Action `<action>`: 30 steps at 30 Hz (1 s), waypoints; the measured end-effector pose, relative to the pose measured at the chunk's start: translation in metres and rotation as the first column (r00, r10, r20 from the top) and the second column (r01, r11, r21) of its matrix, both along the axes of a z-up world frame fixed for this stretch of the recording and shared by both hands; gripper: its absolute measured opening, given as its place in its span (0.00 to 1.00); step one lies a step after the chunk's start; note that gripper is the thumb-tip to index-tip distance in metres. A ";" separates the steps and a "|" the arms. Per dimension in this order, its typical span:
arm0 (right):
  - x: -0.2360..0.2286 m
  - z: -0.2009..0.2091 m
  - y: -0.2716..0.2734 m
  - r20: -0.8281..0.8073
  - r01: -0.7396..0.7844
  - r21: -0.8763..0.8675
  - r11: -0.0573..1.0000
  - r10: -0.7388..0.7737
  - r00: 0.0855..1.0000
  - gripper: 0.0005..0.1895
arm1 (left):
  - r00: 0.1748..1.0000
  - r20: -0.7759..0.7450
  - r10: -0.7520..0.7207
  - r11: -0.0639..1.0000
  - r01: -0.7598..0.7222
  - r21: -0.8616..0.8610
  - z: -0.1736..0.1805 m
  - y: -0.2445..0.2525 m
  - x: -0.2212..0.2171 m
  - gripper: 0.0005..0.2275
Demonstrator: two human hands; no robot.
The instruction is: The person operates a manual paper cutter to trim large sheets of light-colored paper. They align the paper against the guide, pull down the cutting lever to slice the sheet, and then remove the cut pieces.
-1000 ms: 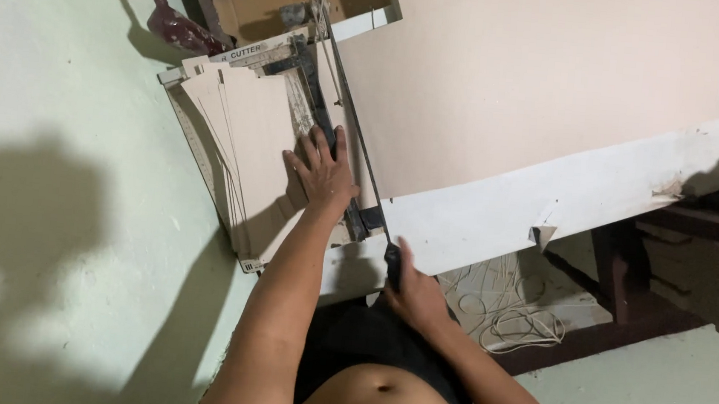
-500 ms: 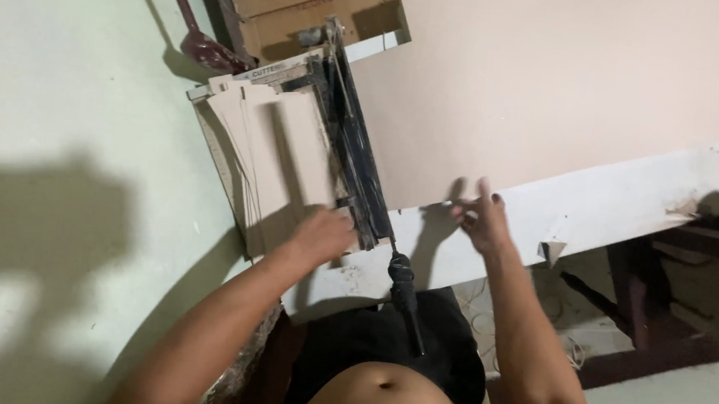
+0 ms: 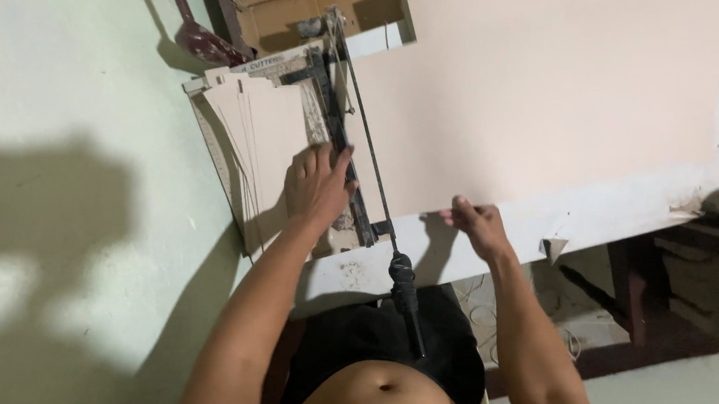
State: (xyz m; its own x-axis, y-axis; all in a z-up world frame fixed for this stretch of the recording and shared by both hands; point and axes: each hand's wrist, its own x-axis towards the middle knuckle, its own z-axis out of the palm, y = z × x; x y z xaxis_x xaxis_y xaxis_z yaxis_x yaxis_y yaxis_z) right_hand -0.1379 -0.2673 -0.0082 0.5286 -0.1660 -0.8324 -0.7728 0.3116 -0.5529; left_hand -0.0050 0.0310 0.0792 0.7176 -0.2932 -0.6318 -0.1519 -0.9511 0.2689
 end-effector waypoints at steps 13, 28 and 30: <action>0.033 0.038 0.024 -0.226 -0.632 -0.244 0.736 0.591 0.775 0.29 | 0.993 -0.076 0.095 0.972 -0.076 0.221 -0.054 -0.039 -0.004 0.52; -0.090 0.045 0.125 -0.310 -0.843 -0.499 0.202 0.866 0.391 0.47 | 0.987 -0.099 0.129 0.979 -0.110 0.174 -0.081 -0.036 -0.010 0.55; -0.057 0.107 0.127 -0.256 -0.840 -0.478 0.258 0.873 0.414 0.48 | 0.987 -0.079 0.139 0.979 -0.125 0.159 -0.100 -0.027 -0.015 0.55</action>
State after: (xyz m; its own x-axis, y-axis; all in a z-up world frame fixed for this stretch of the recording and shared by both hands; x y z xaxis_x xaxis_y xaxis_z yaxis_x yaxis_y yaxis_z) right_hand -0.1948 -0.1405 0.0992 0.6511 0.0747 -0.7553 -0.3872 -0.8232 -0.4153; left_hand -0.0197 0.0043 -0.0204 0.6820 -0.0940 -0.7253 -0.0037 -0.9921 0.1251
